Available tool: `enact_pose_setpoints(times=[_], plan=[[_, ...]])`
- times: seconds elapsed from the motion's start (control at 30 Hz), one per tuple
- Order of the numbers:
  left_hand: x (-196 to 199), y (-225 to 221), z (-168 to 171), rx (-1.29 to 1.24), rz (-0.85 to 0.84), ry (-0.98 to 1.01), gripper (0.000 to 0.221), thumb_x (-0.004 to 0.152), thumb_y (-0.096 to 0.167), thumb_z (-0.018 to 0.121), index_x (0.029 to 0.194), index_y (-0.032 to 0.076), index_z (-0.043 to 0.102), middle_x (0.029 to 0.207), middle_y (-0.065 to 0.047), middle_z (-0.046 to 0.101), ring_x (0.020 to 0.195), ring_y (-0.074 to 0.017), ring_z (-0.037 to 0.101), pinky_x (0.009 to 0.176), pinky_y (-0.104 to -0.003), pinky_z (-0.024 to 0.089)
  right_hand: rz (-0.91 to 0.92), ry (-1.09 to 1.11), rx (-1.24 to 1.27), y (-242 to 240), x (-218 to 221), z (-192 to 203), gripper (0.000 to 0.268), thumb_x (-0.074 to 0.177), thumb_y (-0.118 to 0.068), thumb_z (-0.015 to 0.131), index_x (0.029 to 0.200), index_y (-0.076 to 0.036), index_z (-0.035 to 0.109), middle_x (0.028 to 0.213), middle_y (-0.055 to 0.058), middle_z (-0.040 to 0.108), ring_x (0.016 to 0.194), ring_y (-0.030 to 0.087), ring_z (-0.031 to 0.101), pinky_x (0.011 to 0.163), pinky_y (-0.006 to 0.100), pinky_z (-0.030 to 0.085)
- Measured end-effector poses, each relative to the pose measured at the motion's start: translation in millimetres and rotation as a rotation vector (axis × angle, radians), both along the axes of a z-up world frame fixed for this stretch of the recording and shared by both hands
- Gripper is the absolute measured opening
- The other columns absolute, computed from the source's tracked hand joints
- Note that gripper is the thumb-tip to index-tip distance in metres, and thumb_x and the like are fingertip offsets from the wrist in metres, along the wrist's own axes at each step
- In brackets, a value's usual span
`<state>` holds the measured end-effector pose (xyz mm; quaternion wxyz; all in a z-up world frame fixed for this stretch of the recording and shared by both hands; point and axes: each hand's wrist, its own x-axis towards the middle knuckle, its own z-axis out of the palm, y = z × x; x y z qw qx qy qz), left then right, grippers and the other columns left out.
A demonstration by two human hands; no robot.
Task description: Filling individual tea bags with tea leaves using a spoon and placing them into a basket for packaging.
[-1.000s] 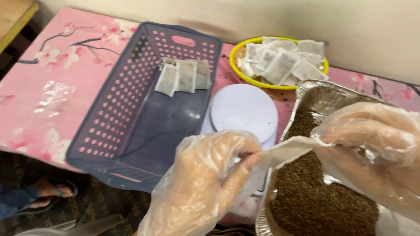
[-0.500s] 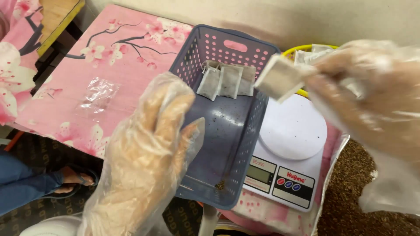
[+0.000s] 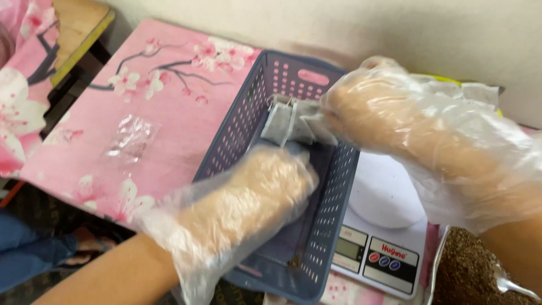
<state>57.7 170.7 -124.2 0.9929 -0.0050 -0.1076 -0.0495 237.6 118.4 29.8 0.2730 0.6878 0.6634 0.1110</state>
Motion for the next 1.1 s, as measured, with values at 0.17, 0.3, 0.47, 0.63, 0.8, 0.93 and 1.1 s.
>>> enact_pose_setpoints(times=[0.17, 0.3, 0.47, 0.63, 0.8, 0.93, 1.1], plan=[[16, -32, 68, -1.939, 0.36, -0.076, 0.043, 0.093, 0.032, 0.058, 0.125, 0.012, 0.038, 0.13, -0.012, 0.032, 0.101, -0.0283, 0.052, 0.079, -0.047, 0.052, -0.169, -0.068, -0.29, 8, -11, 16, 0.048, 0.102, -0.04, 0.045, 0.061, -0.026, 0.066, 0.06, -0.01, 0.063, 0.055, 0.016, 0.059, 0.081, 0.027, 0.048], [29, -45, 111, -3.082, 0.568, -0.169, 0.077, 0.093, 0.042, 0.061, 0.159, 0.013, 0.032, 0.169, -0.017, 0.022, 0.128, -0.0336, 0.054, 0.091, -0.054, 0.053, -0.124, -0.131, -0.309, 4, -10, 24, 0.044, 0.101, -0.029, 0.047, 0.06, -0.027, 0.063, 0.058, -0.012, 0.054, 0.052, 0.015, 0.051, 0.077, 0.028, 0.048], [30, -44, 105, -3.103, 0.666, -0.191, 0.084, 0.094, 0.051, 0.063, 0.16, 0.012, 0.028, 0.171, -0.017, 0.015, 0.14, -0.0341, 0.041, 0.099, -0.055, 0.049, -0.241, 0.312, -0.136, -10, -8, 40, 0.034, 0.097, -0.032, 0.053, 0.064, -0.021, 0.056, 0.071, -0.003, 0.058, 0.077, 0.021, 0.057, 0.074, 0.037, 0.05], [32, -46, 103, -3.101, 0.699, -0.23, 0.079, 0.095, 0.045, 0.065, 0.16, 0.016, 0.031, 0.171, -0.015, 0.016, 0.139, -0.0338, 0.041, 0.099, -0.055, 0.048, -0.263, 0.412, -0.059, -12, 0, 37, 0.019, 0.083, -0.024, 0.052, 0.064, -0.023, 0.05, 0.07, -0.002, 0.05, 0.072, 0.021, 0.042, 0.063, 0.037, 0.041], [37, -45, 102, -3.137, 0.673, -0.115, 0.062, 0.092, 0.04, 0.067, 0.148, 0.02, 0.05, 0.168, -0.018, 0.024, 0.131, -0.0325, 0.051, 0.096, -0.053, 0.049, -0.261, 0.29, -0.14, -7, -1, 36, 0.029, 0.093, -0.034, 0.05, 0.066, -0.024, 0.055, 0.075, -0.004, 0.059, 0.075, 0.022, 0.053, 0.067, 0.038, 0.048], [39, -42, 84, -3.013, 0.639, 0.008, 0.073, 0.09, 0.053, 0.062, 0.153, 0.019, 0.044, 0.164, -0.021, 0.027, 0.13, -0.0337, 0.049, 0.095, -0.053, 0.046, -0.319, 0.181, -0.212, 0, -10, 38, 0.017, 0.09, -0.026, 0.054, 0.082, -0.018, 0.066, 0.084, 0.003, 0.067, 0.074, 0.029, 0.065, 0.065, 0.04, 0.052], [39, -40, 49, -2.915, 0.398, -0.082, 0.106, 0.08, 0.062, 0.072, 0.162, 0.016, 0.023, 0.164, -0.018, 0.025, 0.131, -0.0329, 0.042, 0.09, -0.05, 0.047, -0.348, 0.275, -0.15, -25, -8, 41, 0.024, 0.086, -0.006, 0.05, 0.101, -0.011, 0.068, 0.097, 0.009, 0.073, 0.084, 0.036, 0.072, 0.075, 0.042, 0.058]])
